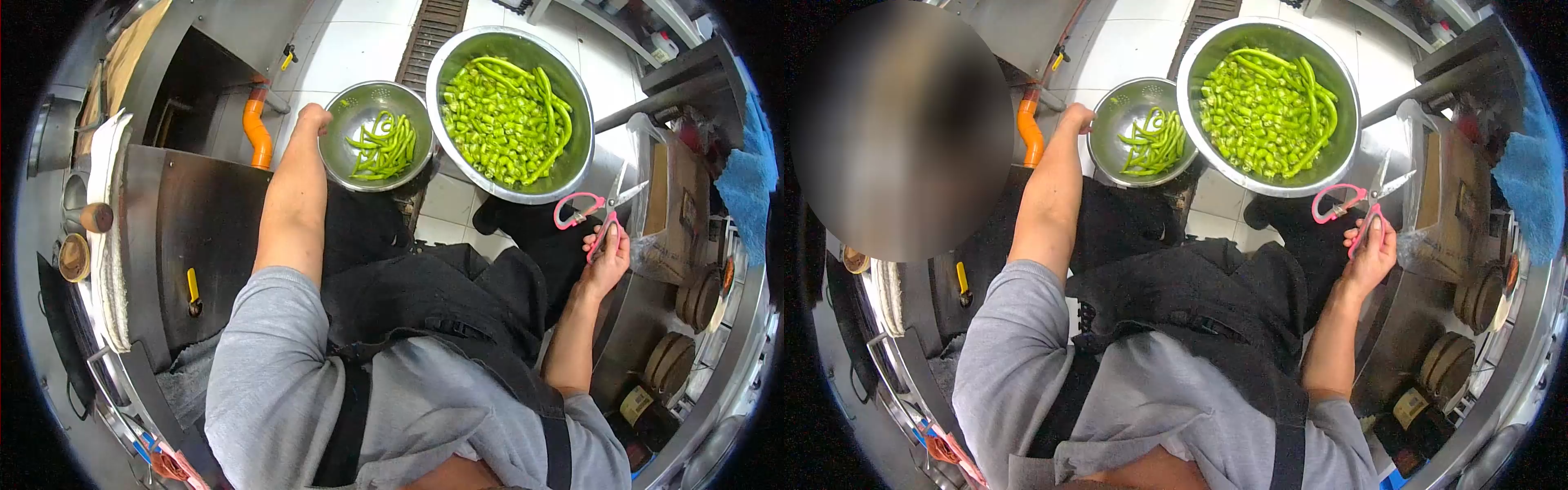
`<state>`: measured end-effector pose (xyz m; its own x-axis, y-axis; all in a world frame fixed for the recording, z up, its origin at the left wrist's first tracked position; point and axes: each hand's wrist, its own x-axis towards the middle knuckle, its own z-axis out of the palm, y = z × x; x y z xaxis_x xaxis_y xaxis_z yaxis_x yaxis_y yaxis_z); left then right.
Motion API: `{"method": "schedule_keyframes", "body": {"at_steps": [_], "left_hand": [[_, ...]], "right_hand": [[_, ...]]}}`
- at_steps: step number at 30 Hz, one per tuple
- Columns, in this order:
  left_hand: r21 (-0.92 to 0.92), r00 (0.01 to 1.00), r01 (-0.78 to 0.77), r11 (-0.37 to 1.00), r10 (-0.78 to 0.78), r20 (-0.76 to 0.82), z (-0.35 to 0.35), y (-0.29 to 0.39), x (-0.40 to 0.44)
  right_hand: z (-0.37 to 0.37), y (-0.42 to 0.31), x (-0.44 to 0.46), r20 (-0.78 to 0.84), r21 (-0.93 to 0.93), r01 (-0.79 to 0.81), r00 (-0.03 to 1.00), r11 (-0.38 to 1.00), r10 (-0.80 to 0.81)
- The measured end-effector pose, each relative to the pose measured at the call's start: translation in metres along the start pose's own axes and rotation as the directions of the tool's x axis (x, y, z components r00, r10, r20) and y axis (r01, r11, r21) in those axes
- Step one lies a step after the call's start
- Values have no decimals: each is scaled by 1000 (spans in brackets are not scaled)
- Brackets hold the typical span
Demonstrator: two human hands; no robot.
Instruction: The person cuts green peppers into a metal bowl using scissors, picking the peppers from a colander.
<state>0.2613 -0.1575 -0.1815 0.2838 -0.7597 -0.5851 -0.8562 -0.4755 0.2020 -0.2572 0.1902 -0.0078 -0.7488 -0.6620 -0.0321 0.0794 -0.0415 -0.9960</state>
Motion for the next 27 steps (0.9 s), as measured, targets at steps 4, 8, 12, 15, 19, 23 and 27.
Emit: {"method": "schedule_keyframes", "body": {"at_steps": [4,8,12,15,19,23,27], "left_hand": [[-137,928,-343,929,313,-200,5,42,-51],[-802,839,-449,394,496,-226,40,79,-220],[-898,701,-285,335,712,44,108,86,-360],[-969,664,-183,165,747,2,137,94,-387],[-990,803,-83,114,596,1,126,101,-377],[-992,797,-119,33,600,-75,111,95,-369],[-992,707,-128,0,701,-91,105,103,-385]], "right_hand": [[4,7,-22,122,-27,-43,991,999,46],[25,9,-62,289,-35,-180,940,983,182],[45,19,-97,456,-177,-127,868,976,195],[67,23,-113,565,-359,99,815,928,131],[83,3,-115,713,-336,402,700,852,-49],[71,7,-112,656,-316,254,754,914,17],[70,15,-112,724,-215,215,690,953,8]]}}
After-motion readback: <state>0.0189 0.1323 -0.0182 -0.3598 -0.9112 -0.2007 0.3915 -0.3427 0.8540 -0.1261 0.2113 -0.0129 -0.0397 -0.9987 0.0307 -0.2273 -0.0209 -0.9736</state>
